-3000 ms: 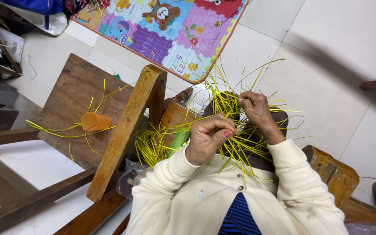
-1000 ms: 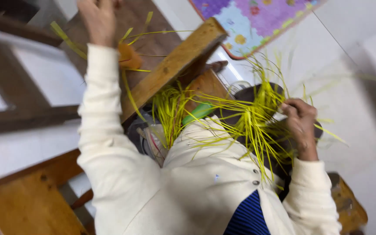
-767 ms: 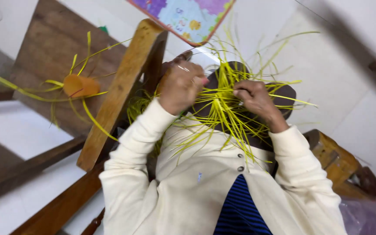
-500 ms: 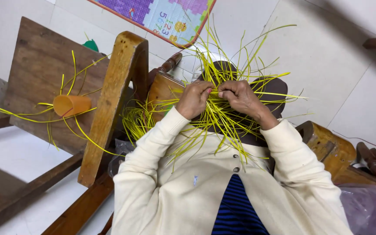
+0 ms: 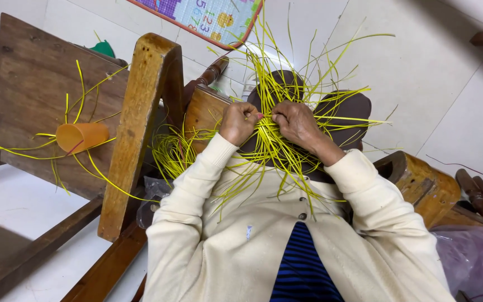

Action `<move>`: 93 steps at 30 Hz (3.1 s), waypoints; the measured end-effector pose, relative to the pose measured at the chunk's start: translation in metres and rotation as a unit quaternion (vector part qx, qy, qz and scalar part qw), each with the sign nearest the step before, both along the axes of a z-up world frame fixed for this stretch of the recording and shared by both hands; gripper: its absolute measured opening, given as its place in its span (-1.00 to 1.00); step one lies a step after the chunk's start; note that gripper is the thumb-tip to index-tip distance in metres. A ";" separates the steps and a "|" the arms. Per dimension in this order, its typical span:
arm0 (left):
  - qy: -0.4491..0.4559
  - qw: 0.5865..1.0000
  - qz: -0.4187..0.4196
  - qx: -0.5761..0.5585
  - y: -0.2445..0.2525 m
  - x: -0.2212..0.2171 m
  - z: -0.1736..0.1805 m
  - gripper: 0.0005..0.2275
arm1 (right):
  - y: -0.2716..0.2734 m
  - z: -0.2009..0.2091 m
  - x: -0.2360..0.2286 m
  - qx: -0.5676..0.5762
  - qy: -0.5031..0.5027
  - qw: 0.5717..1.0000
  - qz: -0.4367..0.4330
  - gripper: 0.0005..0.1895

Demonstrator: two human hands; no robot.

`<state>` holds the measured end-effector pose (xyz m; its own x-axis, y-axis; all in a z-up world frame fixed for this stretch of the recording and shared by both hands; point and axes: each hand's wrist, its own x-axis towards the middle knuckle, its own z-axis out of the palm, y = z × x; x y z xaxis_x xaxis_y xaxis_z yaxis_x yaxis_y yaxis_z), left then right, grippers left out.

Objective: A person is weaving yellow plastic strands to create a circular base, likely for a basket or hat, using complex finger movements.

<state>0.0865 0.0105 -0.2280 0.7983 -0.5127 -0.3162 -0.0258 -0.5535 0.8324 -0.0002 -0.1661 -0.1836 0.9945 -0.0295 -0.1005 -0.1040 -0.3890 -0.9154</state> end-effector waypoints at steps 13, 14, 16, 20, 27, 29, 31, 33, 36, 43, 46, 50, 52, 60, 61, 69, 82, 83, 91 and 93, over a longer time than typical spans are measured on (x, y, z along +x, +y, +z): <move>0.032 0.994 -0.068 0.076 -0.007 0.009 0.015 -0.96 | 0.002 0.000 -0.002 -0.081 -0.013 0.997 0.009 -0.89; 0.027 0.989 -0.091 0.109 -0.007 0.010 0.018 -0.92 | 0.003 0.001 -0.002 -0.097 -0.021 0.995 0.013 -0.90; 0.034 0.990 -0.101 0.094 -0.007 0.009 0.014 -0.92 | 0.005 -0.001 -0.003 -0.105 -0.020 0.994 0.010 -0.90; 0.044 0.991 -0.107 0.060 -0.008 0.007 0.010 -0.90 | 0.006 0.015 -0.002 -0.126 -0.021 0.992 -0.011 -0.86; 0.048 0.992 -0.113 0.027 -0.005 0.000 0.001 -0.90 | 0.010 0.038 -0.008 -0.183 0.034 0.982 -0.031 -0.80; 0.052 0.992 -0.116 0.023 -0.002 0.002 -0.005 -0.90 | 0.011 0.046 -0.008 -0.252 0.042 0.967 0.020 -0.62; 0.062 0.992 -0.109 0.025 0.000 0.005 -0.010 -0.90 | 0.015 0.060 -0.013 -0.206 0.015 0.978 0.015 -0.57; 0.073 0.992 -0.098 0.028 0.004 0.006 -0.020 -0.89 | 0.016 0.063 -0.014 -0.158 -0.012 0.987 0.014 -0.52; 0.094 0.991 -0.097 -0.002 0.009 0.003 -0.032 -0.89 | 0.015 0.045 -0.013 -0.027 -0.081 0.996 0.020 -0.53; 0.113 0.984 -0.135 -0.019 0.015 -0.003 -0.037 -0.87 | 0.022 -0.012 -0.011 -0.017 -0.117 0.992 0.054 -0.54; 0.113 0.984 -0.135 -0.027 0.017 -0.002 -0.029 -0.85 | 0.020 -0.014 -0.012 -0.018 -0.118 0.992 0.040 -0.61; 0.129 0.988 -0.077 -0.033 0.014 -0.011 -0.031 -0.82 | 0.021 -0.024 -0.014 -0.027 -0.125 0.992 0.006 -0.72; 0.061 0.993 -0.089 -0.040 0.012 -0.018 -0.017 -0.83 | 0.021 -0.019 -0.013 -0.025 -0.120 0.992 0.005 -0.74; 0.072 0.991 -0.070 -0.091 0.024 -0.027 -0.062 -0.85 | 0.025 -0.003 -0.011 0.004 -0.139 0.990 0.033 -0.62; 0.093 0.987 -0.058 -0.116 0.023 -0.028 -0.065 -0.84 | 0.025 0.002 -0.011 0.003 -0.148 0.989 0.030 -0.65; 0.133 0.983 -0.072 -0.101 0.021 -0.021 -0.059 -0.80 | 0.021 -0.005 -0.010 0.035 -0.161 0.986 0.024 -0.64; 0.100 0.989 -0.047 -0.099 0.019 -0.039 -0.038 -0.83 | 0.025 -0.031 -0.018 -0.056 -0.164 0.985 -0.006 -0.94; 0.095 0.990 -0.047 -0.096 0.019 -0.039 -0.035 -0.83 | 0.026 -0.030 -0.019 -0.123 -0.193 0.973 0.021 -0.96; 0.092 0.993 -0.013 -0.073 0.017 -0.044 -0.042 -0.88 | 0.028 -0.024 -0.016 -0.144 -0.119 0.982 0.029 -0.91; 0.093 0.993 -0.005 -0.076 0.017 -0.043 -0.037 -0.87 | 0.020 -0.023 -0.014 -0.115 -0.106 0.988 0.014 -0.92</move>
